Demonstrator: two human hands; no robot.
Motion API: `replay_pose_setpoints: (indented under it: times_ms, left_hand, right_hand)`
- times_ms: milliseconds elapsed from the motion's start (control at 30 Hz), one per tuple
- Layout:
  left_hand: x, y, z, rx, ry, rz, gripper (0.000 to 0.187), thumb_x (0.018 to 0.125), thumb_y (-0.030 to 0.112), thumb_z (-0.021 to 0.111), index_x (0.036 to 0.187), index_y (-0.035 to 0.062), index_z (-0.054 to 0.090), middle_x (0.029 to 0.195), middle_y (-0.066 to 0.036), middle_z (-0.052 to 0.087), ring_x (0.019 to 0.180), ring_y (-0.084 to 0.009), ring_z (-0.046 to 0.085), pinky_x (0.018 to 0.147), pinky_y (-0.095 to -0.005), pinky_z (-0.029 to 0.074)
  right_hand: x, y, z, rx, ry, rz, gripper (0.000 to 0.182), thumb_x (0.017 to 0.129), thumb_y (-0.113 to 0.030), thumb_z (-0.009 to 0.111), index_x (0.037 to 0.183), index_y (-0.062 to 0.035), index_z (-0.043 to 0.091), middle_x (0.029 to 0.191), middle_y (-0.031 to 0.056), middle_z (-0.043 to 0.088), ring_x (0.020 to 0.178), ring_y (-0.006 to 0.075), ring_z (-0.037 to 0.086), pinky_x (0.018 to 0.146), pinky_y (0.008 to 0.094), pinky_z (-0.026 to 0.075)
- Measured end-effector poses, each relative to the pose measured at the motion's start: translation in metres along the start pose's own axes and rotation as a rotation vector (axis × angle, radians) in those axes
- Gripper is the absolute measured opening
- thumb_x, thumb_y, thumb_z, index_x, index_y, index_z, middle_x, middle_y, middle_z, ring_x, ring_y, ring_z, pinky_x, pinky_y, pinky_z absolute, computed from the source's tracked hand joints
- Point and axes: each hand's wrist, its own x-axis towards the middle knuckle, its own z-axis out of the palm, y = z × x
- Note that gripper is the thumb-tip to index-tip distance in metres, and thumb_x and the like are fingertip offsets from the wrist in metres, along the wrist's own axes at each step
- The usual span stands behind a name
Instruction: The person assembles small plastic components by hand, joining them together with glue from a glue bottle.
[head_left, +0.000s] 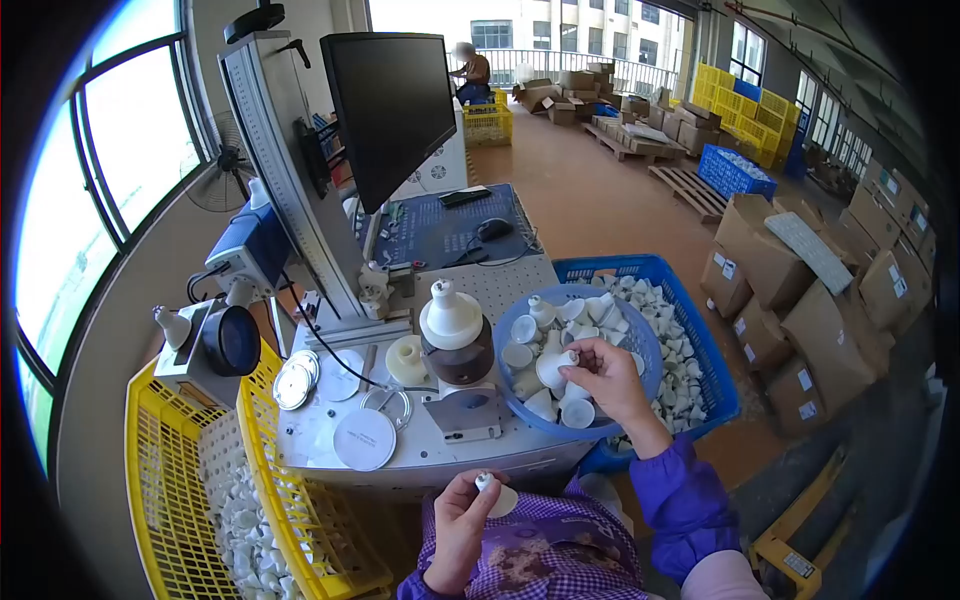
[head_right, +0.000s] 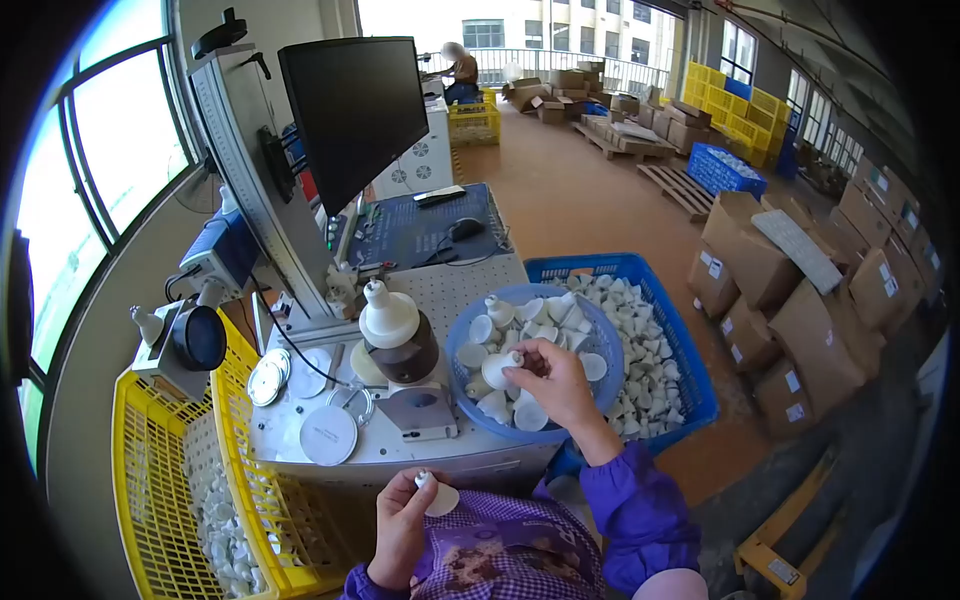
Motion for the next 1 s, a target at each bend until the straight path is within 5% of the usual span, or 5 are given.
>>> replay_pose_setpoints:
  times_ms: [233,333,533,800,1000]
  left_hand:
    - [0.002,0.018,0.007,-0.036,-0.002,0.038,0.011,0.09,0.009,0.057,0.097,0.0002,0.059,0.091,-0.006,0.064,0.082,-0.012,0.059,0.076,-0.0256,0.047]
    - [0.01,0.033,0.008,-0.026,0.01,0.059,0.01,0.087,0.006,0.061,0.095,0.001,0.059,0.087,-0.004,0.062,0.077,-0.0105,0.058,0.072,-0.0234,0.046]
    - [0.069,0.101,0.013,0.65,0.191,0.716,0.018,0.077,0.008,0.073,0.091,-0.0022,0.066,0.081,-0.002,0.054,0.075,-0.0094,0.051,0.066,-0.0201,0.039]
    - [0.133,0.159,0.038,1.045,0.144,0.727,0.041,0.074,0.02,0.077,0.103,-0.0063,0.065,0.093,-0.01,0.055,0.084,-0.0194,0.057,0.073,-0.0301,0.048]
    - [0.094,0.162,0.013,0.619,0.149,0.755,0.028,0.077,0.012,0.072,0.096,-0.0065,0.066,0.095,-0.009,0.055,0.087,-0.015,0.056,0.077,-0.0269,0.047]
  right_hand:
    - [-0.006,-0.004,0.009,-0.111,0.079,-0.176,0.024,0.083,-0.01,0.069,0.103,-0.0017,0.058,0.099,0.0042,0.061,0.079,0.0078,0.055,0.067,0.0224,0.045]
    - [-0.009,-0.006,0.017,0.196,0.083,-0.17,0.021,0.09,-0.012,0.061,0.106,-0.001,0.053,0.104,0.0069,0.061,0.081,0.0101,0.056,0.069,0.0236,0.047]
    - [-0.009,-0.015,0.02,0.22,0.034,-0.078,0.019,0.094,-0.015,0.054,0.108,-0.0041,0.047,0.11,0.0102,0.06,0.095,0.0147,0.058,0.08,0.0267,0.048]
    - [0.025,-0.081,0.044,0.263,0.039,-0.242,0.023,0.089,-0.015,0.063,0.105,-0.0026,0.052,0.106,0.0084,0.062,0.095,0.013,0.058,0.08,0.0268,0.048]
    - [0.066,-0.101,0.082,0.184,-0.043,-0.349,0.025,0.085,-0.016,0.068,0.101,-0.0005,0.056,0.095,0.0078,0.066,0.088,0.0122,0.061,0.078,0.0261,0.048]
